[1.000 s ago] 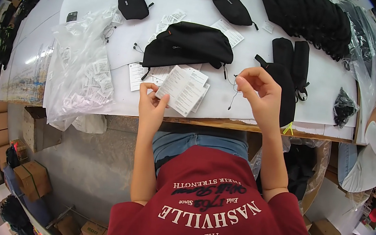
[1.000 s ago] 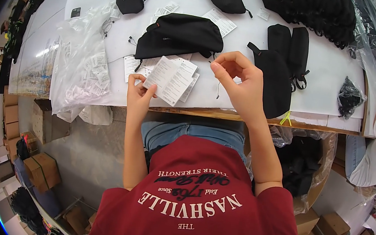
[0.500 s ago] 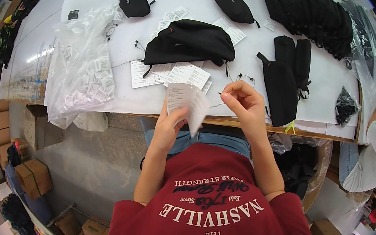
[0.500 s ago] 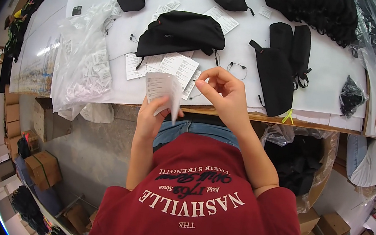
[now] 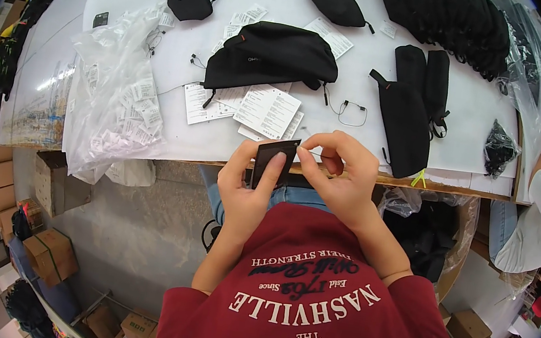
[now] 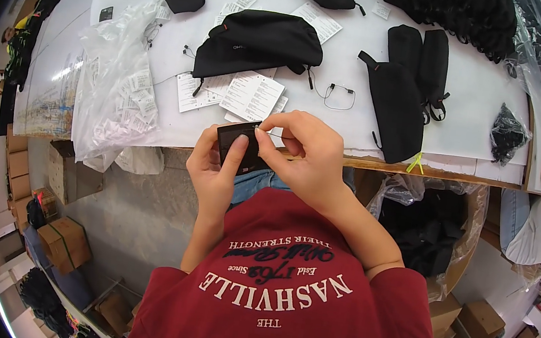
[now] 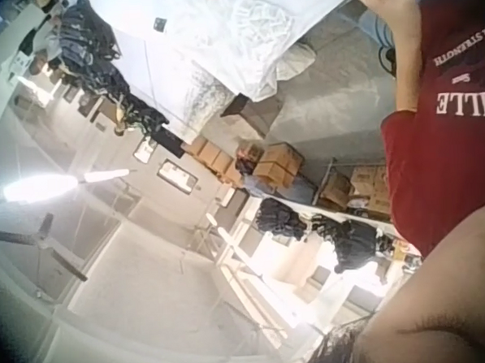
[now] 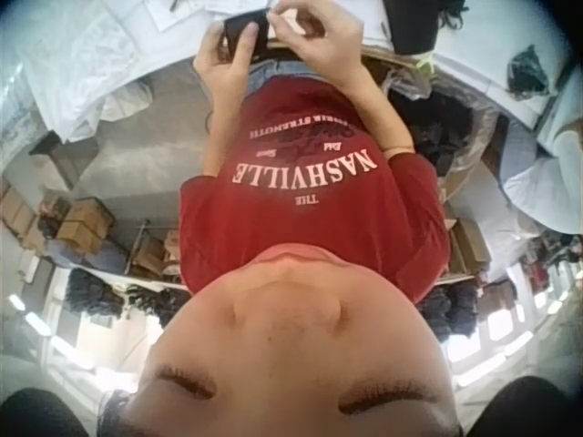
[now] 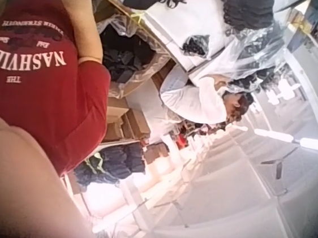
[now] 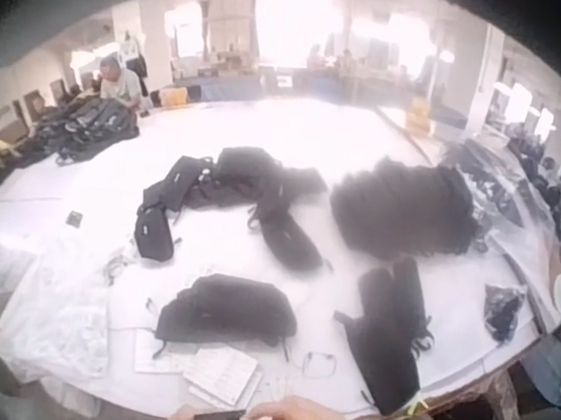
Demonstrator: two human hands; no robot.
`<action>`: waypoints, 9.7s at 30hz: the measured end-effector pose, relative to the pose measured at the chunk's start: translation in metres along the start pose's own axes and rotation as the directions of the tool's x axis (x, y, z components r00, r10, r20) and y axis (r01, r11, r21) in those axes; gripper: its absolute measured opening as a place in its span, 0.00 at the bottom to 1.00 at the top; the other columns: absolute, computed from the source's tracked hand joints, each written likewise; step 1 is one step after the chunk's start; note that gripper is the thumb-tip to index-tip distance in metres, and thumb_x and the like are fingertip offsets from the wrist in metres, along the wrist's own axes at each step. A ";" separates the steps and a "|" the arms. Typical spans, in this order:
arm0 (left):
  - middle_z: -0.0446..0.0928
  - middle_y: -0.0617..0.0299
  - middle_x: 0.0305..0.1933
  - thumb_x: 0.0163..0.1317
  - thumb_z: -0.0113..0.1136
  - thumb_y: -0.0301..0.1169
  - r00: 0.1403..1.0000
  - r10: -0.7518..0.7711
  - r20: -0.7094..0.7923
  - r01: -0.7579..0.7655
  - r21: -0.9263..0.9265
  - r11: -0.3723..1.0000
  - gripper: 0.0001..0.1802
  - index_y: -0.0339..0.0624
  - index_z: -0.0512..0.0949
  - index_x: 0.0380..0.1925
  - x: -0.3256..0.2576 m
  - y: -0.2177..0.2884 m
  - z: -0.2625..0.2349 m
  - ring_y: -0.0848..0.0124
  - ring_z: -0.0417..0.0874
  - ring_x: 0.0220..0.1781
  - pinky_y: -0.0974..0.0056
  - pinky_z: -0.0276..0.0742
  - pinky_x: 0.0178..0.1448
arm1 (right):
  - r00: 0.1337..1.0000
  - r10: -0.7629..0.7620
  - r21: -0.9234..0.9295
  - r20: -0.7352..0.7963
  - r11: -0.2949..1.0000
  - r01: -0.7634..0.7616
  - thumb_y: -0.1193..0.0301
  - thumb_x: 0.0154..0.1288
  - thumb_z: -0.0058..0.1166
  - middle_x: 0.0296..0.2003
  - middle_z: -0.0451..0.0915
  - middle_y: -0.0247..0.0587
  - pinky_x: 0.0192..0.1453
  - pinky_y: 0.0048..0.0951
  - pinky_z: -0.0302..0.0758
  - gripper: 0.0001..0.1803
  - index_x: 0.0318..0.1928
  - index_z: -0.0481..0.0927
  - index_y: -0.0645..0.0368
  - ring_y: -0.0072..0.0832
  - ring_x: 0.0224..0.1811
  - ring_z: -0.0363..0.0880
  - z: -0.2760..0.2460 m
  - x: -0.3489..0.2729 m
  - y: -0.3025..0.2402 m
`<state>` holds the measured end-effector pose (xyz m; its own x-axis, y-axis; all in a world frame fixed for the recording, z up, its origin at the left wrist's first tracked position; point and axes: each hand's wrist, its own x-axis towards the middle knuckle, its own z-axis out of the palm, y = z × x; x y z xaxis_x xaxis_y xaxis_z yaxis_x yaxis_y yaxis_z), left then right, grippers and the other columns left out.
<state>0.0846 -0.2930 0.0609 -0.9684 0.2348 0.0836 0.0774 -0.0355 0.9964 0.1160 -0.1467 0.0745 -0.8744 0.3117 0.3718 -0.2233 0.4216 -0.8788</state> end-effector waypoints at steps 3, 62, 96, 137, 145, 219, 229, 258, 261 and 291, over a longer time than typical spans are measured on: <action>0.78 0.65 0.31 0.59 0.62 0.23 0.996 0.079 -0.039 -0.076 0.081 0.994 0.09 0.36 0.79 0.40 -0.003 -0.001 0.001 0.81 0.74 0.31 0.75 0.69 0.36 | 1.000 0.016 -0.034 0.009 0.999 -0.015 0.79 0.52 0.63 0.15 0.66 0.26 0.18 0.17 0.53 0.06 0.31 0.80 0.59 0.12 0.15 0.57 0.001 -0.001 0.002; 0.80 0.63 0.28 0.56 0.64 0.28 0.933 -0.152 0.326 0.094 0.188 0.978 0.11 0.35 0.83 0.38 0.056 -0.010 -0.005 0.77 0.74 0.30 0.71 0.68 0.35 | 0.939 0.335 0.059 0.075 0.939 -0.340 0.73 0.60 0.60 0.12 0.67 0.28 0.19 0.20 0.55 0.04 0.35 0.81 0.59 0.12 0.14 0.60 -0.002 -0.013 0.033; 0.57 0.79 0.16 0.55 0.64 0.21 0.947 -0.149 0.285 0.156 -0.001 0.988 0.04 0.36 0.79 0.31 0.024 0.018 0.007 0.89 0.50 0.19 0.76 0.41 0.24 | 0.943 0.244 0.523 0.226 0.786 -0.329 0.72 0.72 0.45 0.24 0.70 0.30 0.31 0.17 0.62 0.08 0.48 0.70 0.61 0.15 0.25 0.66 -0.018 -0.010 0.025; 0.59 0.68 0.15 0.52 0.67 0.26 0.707 -0.059 0.705 -0.018 0.102 0.995 0.05 0.42 0.80 0.29 0.005 0.038 0.027 0.75 0.62 0.18 0.69 0.57 0.24 | 0.486 0.753 0.609 0.442 0.146 -0.780 0.54 0.73 0.40 0.32 0.79 0.38 0.24 0.23 0.68 0.21 0.48 0.75 0.59 0.21 0.27 0.75 -0.016 -0.021 0.104; 0.62 0.68 0.14 0.54 0.66 0.27 0.606 -0.017 0.795 -0.058 0.065 0.996 0.04 0.44 0.80 0.29 0.001 0.034 0.032 0.74 0.66 0.20 0.67 0.61 0.26 | 0.595 0.673 0.684 0.439 0.179 -0.707 0.53 0.74 0.38 0.40 0.81 0.36 0.33 0.26 0.78 0.22 0.56 0.70 0.54 0.22 0.37 0.81 -0.026 -0.024 0.112; 0.79 0.50 0.46 0.56 0.62 0.27 0.657 -0.292 0.695 -0.102 0.465 0.879 0.09 0.35 0.73 0.31 0.031 0.003 -0.046 0.54 0.79 0.42 0.60 0.75 0.47 | 0.927 0.359 0.761 -0.106 0.630 -0.157 0.77 0.66 0.50 0.31 0.78 0.40 0.31 0.22 0.71 0.03 0.34 0.77 0.62 0.22 0.29 0.74 -0.115 0.001 0.085; 0.72 0.48 0.25 0.56 0.63 0.35 0.437 -0.249 0.864 -0.235 0.376 0.896 0.13 0.40 0.72 0.33 0.022 0.000 -0.014 0.51 0.75 0.32 0.54 0.69 0.36 | 0.817 0.558 0.988 0.148 -0.054 -0.143 0.64 0.71 0.48 0.16 0.64 0.30 0.16 0.16 0.52 0.15 0.26 0.69 0.56 0.18 0.14 0.56 -0.080 0.012 0.087; 0.80 0.52 0.42 0.59 0.61 0.36 0.926 -0.034 0.375 -0.203 0.575 0.793 0.15 0.38 0.79 0.41 0.191 -0.053 0.020 0.59 0.80 0.44 0.58 0.75 0.49 | 0.607 0.322 -0.324 0.726 0.939 -0.111 0.52 0.53 0.64 0.12 0.71 0.40 0.24 0.31 0.67 0.20 0.30 0.84 0.57 0.36 0.16 0.73 -0.076 -0.026 0.038; 0.75 0.51 0.53 0.57 0.62 0.38 0.919 0.228 0.322 -0.387 0.847 0.365 0.16 0.44 0.80 0.44 0.250 -0.111 0.001 0.55 0.73 0.56 0.53 0.71 0.56 | 0.704 0.189 -0.332 0.685 0.940 0.071 0.55 0.53 0.65 0.12 0.71 0.37 0.23 0.30 0.67 0.16 0.28 0.83 0.56 0.35 0.16 0.73 -0.076 -0.028 0.031; 0.61 0.58 0.71 0.60 0.42 0.67 0.585 0.645 0.492 -0.674 0.737 0.050 0.24 0.85 0.77 0.52 0.070 0.046 -0.005 0.58 0.49 0.72 0.52 0.31 0.73 | 0.774 -0.343 -0.552 0.533 0.552 0.625 0.62 0.50 0.64 0.12 0.64 0.27 0.24 0.26 0.67 0.11 0.22 0.76 0.51 0.24 0.18 0.69 -0.086 0.044 -0.024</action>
<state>0.0196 -0.2836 0.1128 -0.4007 0.5922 0.6992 0.8311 0.5562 0.0052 0.1203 -0.0701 0.1377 -0.8293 -0.3570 0.4299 -0.4320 0.8976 -0.0879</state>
